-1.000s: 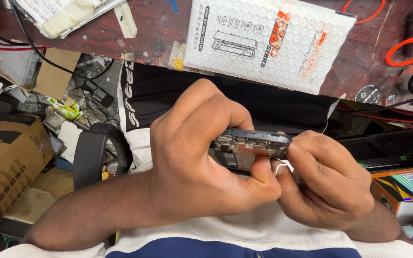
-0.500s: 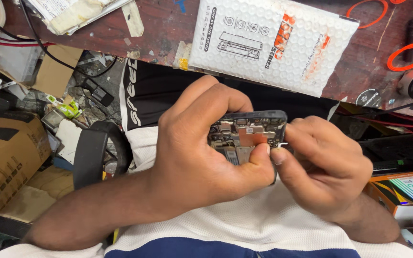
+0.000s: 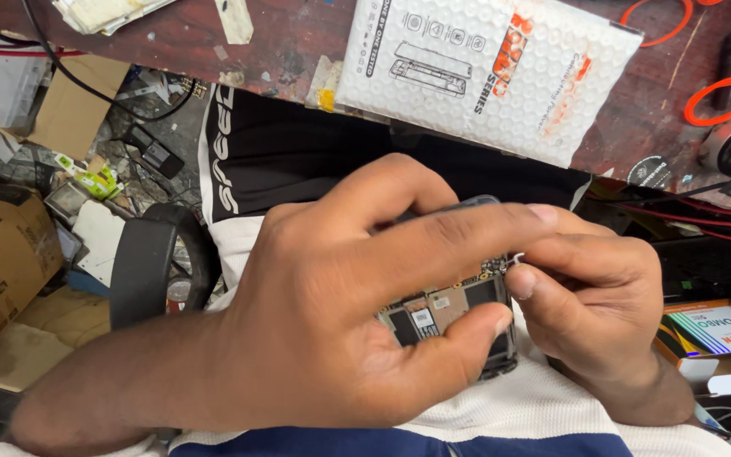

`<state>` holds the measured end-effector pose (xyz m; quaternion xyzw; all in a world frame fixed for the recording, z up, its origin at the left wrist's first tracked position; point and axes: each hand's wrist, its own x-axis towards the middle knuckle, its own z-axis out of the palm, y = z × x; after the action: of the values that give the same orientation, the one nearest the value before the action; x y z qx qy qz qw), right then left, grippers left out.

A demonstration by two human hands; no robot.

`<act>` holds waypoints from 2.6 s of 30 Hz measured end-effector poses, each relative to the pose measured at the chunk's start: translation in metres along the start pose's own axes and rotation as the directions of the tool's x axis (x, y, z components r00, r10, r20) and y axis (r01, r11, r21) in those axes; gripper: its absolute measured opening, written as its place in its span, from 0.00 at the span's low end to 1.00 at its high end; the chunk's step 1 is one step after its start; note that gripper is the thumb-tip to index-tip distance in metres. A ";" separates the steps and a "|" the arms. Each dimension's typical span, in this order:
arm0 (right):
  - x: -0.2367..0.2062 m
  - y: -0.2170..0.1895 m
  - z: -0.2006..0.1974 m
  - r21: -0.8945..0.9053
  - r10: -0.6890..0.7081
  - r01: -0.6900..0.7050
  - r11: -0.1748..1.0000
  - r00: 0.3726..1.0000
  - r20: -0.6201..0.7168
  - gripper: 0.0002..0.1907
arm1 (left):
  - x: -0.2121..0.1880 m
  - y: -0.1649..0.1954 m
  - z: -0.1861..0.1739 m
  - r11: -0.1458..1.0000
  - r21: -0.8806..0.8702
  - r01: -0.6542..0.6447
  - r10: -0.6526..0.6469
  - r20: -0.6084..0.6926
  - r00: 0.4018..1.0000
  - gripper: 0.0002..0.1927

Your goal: The person pries open a disassembled smartphone on the workbench using tweezers, works around the internal components, and peels adhesive from the phone frame. They then take a new battery, peel its backing, and press the battery into the phone body.

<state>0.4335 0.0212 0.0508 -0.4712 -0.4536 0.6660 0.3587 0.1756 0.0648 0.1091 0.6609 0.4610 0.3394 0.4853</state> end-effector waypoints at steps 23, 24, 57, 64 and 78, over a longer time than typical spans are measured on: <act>0.006 0.007 0.005 -0.153 -0.005 0.006 0.988 1.000 0.008 0.10 | -0.007 -0.007 0.005 0.995 0.041 -0.086 0.086 0.015 0.996 0.07; 0.006 0.007 0.005 -0.147 -0.005 0.007 0.989 1.000 0.014 0.10 | -0.007 -0.007 0.006 0.995 0.042 -0.089 0.089 0.019 0.996 0.07; 0.012 -0.006 0.016 -0.359 -0.139 0.142 0.922 0.990 0.035 0.09 | -0.009 -0.011 0.013 0.982 0.129 -0.141 0.139 0.029 0.990 0.11; 0.011 -0.004 0.017 -0.342 -0.126 0.127 0.931 0.992 0.026 0.10 | -0.009 -0.011 0.014 0.980 0.133 -0.148 0.145 0.036 0.989 0.11; 0.005 0.006 0.023 -0.138 -0.015 0.012 0.990 1.000 -0.025 0.08 | -0.008 -0.013 0.016 0.978 0.123 -0.168 0.165 0.031 0.986 0.12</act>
<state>0.4094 0.0179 0.0470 -0.5003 -0.4972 0.6244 0.3356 0.1835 0.0530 0.0922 0.7299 0.4193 0.3422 0.4176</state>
